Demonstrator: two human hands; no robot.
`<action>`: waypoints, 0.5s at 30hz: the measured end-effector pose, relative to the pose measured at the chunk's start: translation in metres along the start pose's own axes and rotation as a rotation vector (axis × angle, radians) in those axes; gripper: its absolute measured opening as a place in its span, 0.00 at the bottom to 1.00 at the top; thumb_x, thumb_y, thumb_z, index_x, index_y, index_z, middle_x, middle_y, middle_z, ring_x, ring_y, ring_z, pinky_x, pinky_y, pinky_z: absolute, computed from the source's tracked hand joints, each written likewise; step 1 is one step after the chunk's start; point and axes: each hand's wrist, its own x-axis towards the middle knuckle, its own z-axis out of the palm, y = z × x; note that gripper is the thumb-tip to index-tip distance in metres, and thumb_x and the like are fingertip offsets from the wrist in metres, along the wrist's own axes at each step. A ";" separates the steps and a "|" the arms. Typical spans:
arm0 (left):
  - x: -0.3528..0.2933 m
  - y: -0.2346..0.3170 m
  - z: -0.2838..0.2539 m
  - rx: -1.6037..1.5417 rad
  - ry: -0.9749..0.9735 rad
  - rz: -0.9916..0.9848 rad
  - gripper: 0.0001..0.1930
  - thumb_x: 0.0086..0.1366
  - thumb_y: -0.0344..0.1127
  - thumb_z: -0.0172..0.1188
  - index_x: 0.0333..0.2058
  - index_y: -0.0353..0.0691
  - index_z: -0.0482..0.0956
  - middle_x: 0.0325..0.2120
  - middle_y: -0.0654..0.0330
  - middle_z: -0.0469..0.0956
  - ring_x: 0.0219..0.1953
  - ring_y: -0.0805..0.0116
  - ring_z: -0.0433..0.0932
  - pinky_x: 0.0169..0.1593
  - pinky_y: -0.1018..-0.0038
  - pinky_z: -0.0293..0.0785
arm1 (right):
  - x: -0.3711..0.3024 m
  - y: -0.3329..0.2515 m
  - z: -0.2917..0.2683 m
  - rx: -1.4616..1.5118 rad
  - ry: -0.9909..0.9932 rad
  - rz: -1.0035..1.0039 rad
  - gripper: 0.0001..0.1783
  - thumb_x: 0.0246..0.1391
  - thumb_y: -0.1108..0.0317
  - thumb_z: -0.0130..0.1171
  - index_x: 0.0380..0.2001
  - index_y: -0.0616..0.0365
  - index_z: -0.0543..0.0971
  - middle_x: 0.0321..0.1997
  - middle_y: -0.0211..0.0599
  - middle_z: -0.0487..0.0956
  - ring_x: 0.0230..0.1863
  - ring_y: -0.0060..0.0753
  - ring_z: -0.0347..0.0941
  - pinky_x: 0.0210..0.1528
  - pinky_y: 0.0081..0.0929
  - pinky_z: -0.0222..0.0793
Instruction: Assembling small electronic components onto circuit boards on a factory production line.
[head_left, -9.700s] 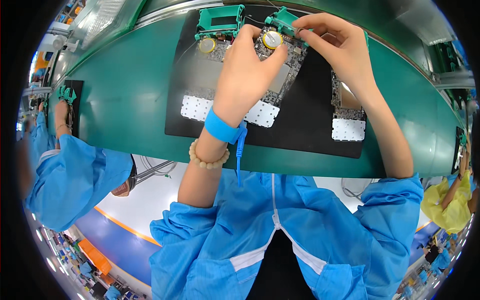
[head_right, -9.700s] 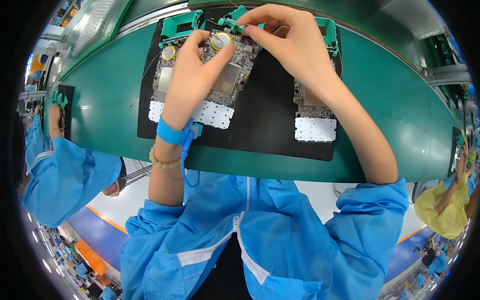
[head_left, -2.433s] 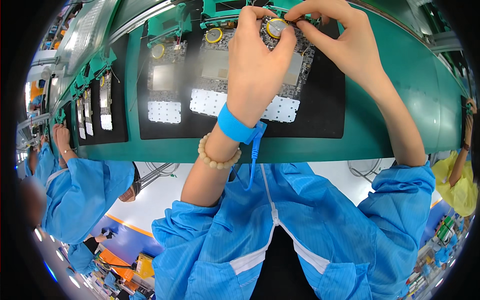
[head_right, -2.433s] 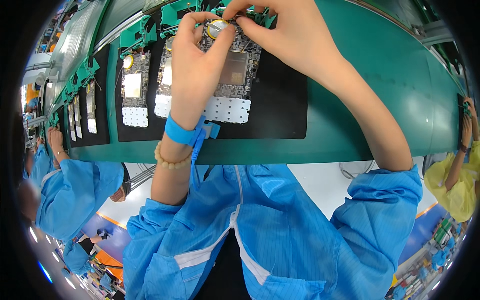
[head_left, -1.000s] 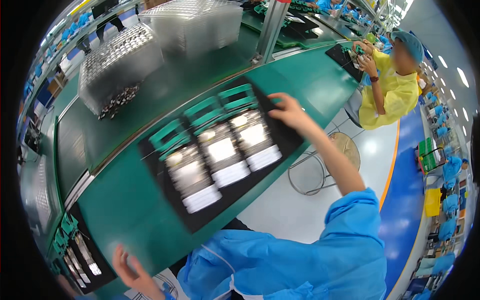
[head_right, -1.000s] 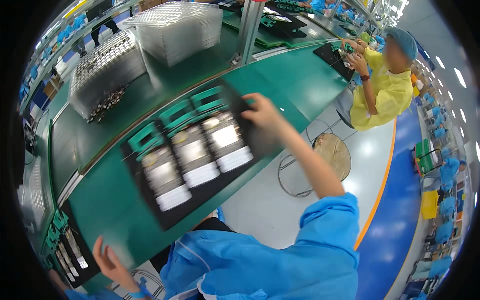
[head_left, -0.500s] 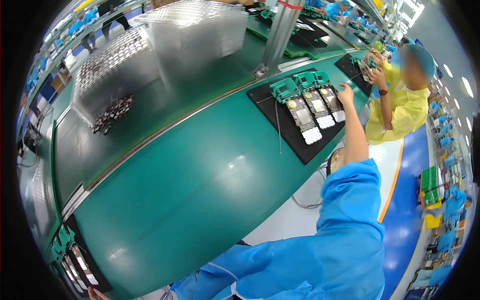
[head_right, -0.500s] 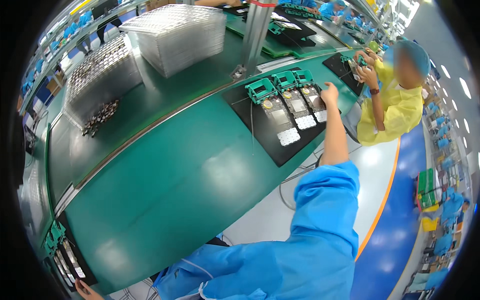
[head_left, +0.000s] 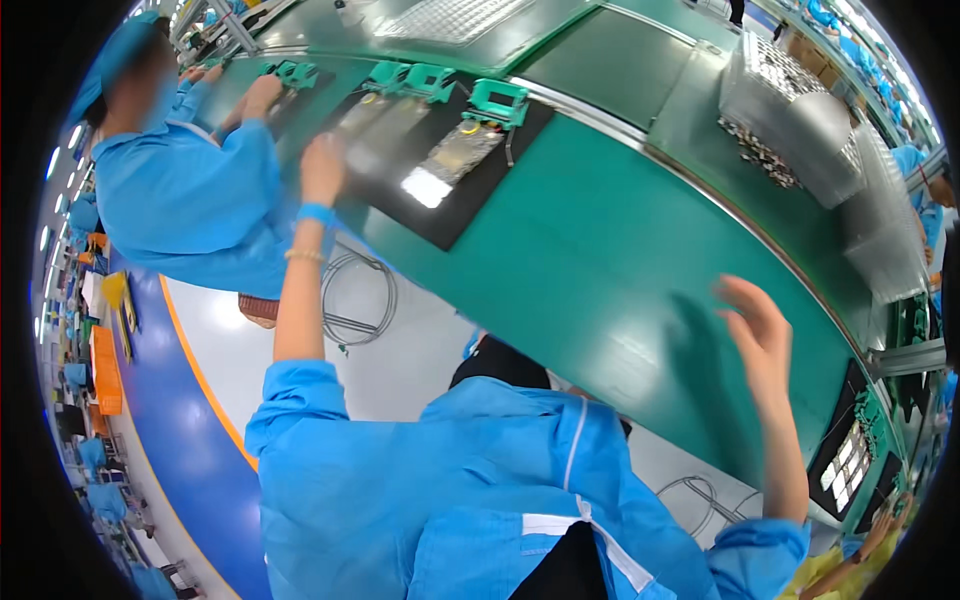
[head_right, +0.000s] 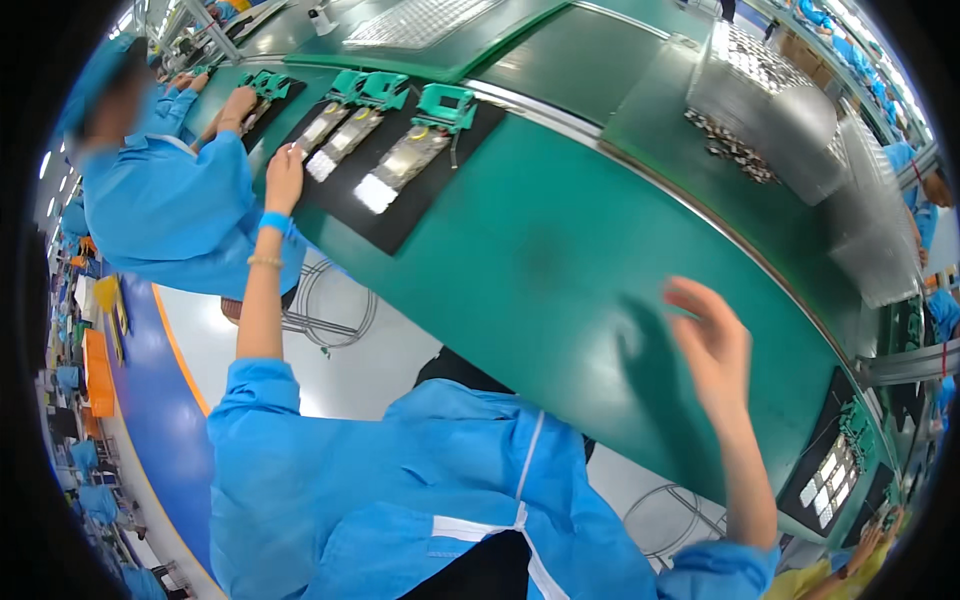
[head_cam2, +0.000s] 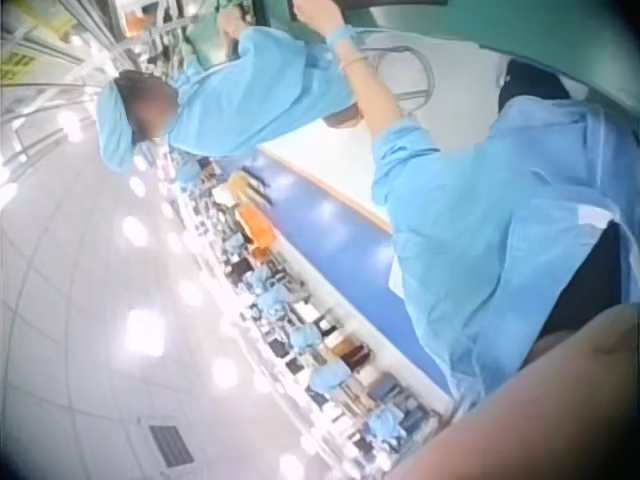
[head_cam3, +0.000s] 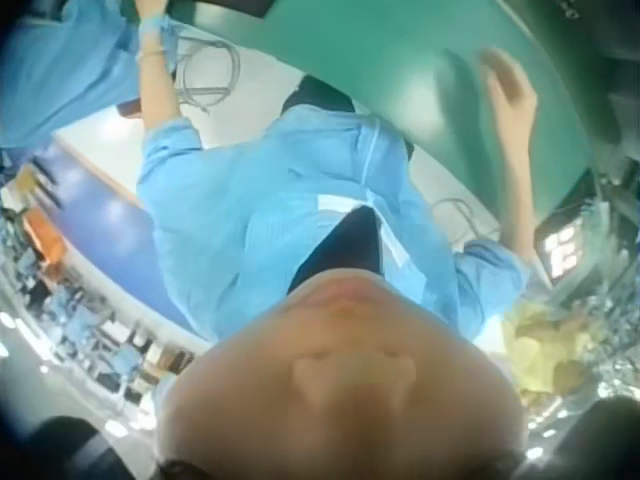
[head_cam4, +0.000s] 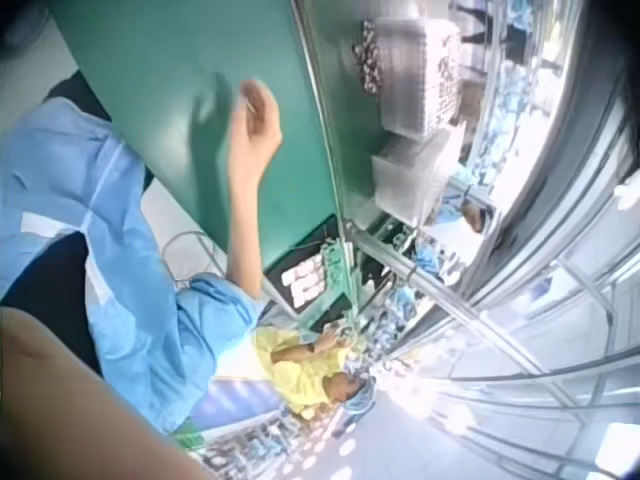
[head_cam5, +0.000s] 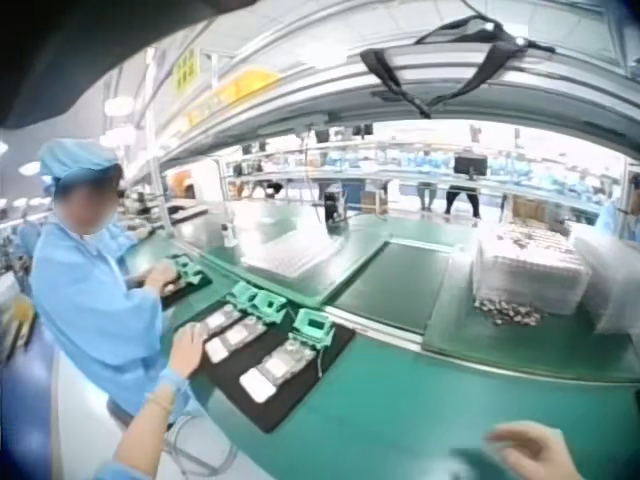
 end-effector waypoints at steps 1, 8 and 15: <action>0.006 0.019 0.010 0.109 -0.030 -0.026 0.17 0.67 0.41 0.42 0.42 0.33 0.74 0.41 0.42 0.74 0.44 0.43 0.72 0.48 0.54 0.68 | 0.023 0.001 0.028 0.121 -0.104 0.024 0.19 0.55 0.73 0.51 0.52 0.63 0.71 0.51 0.40 0.74 0.53 0.31 0.69 0.54 0.27 0.66; 0.060 -0.025 0.027 0.520 -0.301 0.047 0.22 0.64 0.35 0.41 0.58 0.53 0.61 0.48 0.54 0.71 0.48 0.47 0.71 0.46 0.51 0.70 | 0.135 -0.012 0.194 0.810 -0.181 0.345 0.26 0.58 0.69 0.51 0.56 0.72 0.61 0.57 0.53 0.65 0.59 0.40 0.64 0.62 0.30 0.60; 0.050 -0.109 0.031 0.496 -0.194 0.334 0.20 0.64 0.32 0.41 0.55 0.44 0.66 0.49 0.56 0.72 0.48 0.53 0.69 0.51 0.60 0.65 | 0.154 -0.028 0.230 0.664 -0.068 0.491 0.13 0.54 0.70 0.55 0.40 0.68 0.72 0.35 0.36 0.74 0.34 0.25 0.69 0.33 0.19 0.64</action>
